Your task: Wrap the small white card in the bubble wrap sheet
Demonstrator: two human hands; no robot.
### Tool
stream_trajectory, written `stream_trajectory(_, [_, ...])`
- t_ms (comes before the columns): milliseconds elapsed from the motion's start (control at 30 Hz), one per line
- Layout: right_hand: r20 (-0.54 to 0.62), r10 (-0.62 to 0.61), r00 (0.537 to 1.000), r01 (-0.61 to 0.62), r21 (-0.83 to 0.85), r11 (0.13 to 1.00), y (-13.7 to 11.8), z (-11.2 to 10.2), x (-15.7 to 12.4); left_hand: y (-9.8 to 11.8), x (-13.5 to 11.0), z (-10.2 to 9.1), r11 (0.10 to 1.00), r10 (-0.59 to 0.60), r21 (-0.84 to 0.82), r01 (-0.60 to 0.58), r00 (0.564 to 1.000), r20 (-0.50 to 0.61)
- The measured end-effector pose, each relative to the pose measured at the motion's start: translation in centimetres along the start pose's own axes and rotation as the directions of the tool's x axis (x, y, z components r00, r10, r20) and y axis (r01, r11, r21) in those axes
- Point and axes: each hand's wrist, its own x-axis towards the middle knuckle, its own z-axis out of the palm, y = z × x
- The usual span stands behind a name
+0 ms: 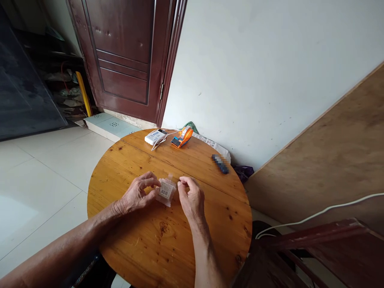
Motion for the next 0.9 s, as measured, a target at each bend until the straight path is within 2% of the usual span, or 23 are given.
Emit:
stream_trajectory(100, [0.097, 0.123, 0.988, -0.125, 0.013, 0.992, 1.3, 0.4, 0.1, 0.1, -0.1, 0.0, 0.999, -0.008, 0.048, 0.005, 0.997, 0.071])
stream_trajectory(233, [0.163, 0.196, 0.967, -0.211, 0.078, 0.974, 2.1, 1.3, 0.6, 0.4, -0.1, -0.1, 0.989, -0.006, 0.145, -0.015, 0.989, 0.148])
stream_trajectory(333, [0.225, 0.262, 0.938, -0.296, 0.133, 0.946, 1.8, 2.2, 1.6, 0.5, -0.1, -0.1, 0.984, -0.014, 0.180, -0.017, 0.985, 0.170])
stream_trajectory(433, [0.302, 0.343, 0.889, -0.421, 0.247, 0.873, 0.8, 2.8, 3.0, 0.4, -0.2, 0.1, 0.979, -0.058, 0.203, 0.019, 0.980, 0.192])
stream_trajectory(500, [0.303, 0.355, 0.885, -0.448, 0.341, 0.827, 0.1, 2.9, 3.7, 0.3, -0.1, 0.3, 0.973, -0.091, 0.228, 0.043, 0.975, 0.204])
stream_trajectory(600, [0.219, 0.317, 0.923, -0.383, 0.436, 0.814, -0.8, 2.6, 3.9, 0.2, -0.1, 0.6, 0.960, -0.123, 0.273, 0.065, 0.972, 0.202])
stream_trajectory(700, [0.188, 0.251, 0.950, -0.309, 0.429, 0.849, -1.4, 1.8, 2.7, 0.2, 0.0, 0.7, 0.951, -0.158, 0.296, 0.095, 0.967, 0.200])
stream_trajectory(800, [0.182, 0.106, 0.978, -0.159, 0.310, 0.937, -1.8, 0.9, 0.9, 0.5, 0.0, 0.7, 0.948, -0.198, 0.291, 0.133, 0.958, 0.206])
stream_trajectory(900, [0.105, -0.097, 0.990, 0.082, 0.136, 0.987, -2.1, 0.6, -0.4, 0.5, 0.1, 0.6, 0.954, -0.200, 0.263, 0.145, 0.959, 0.199])
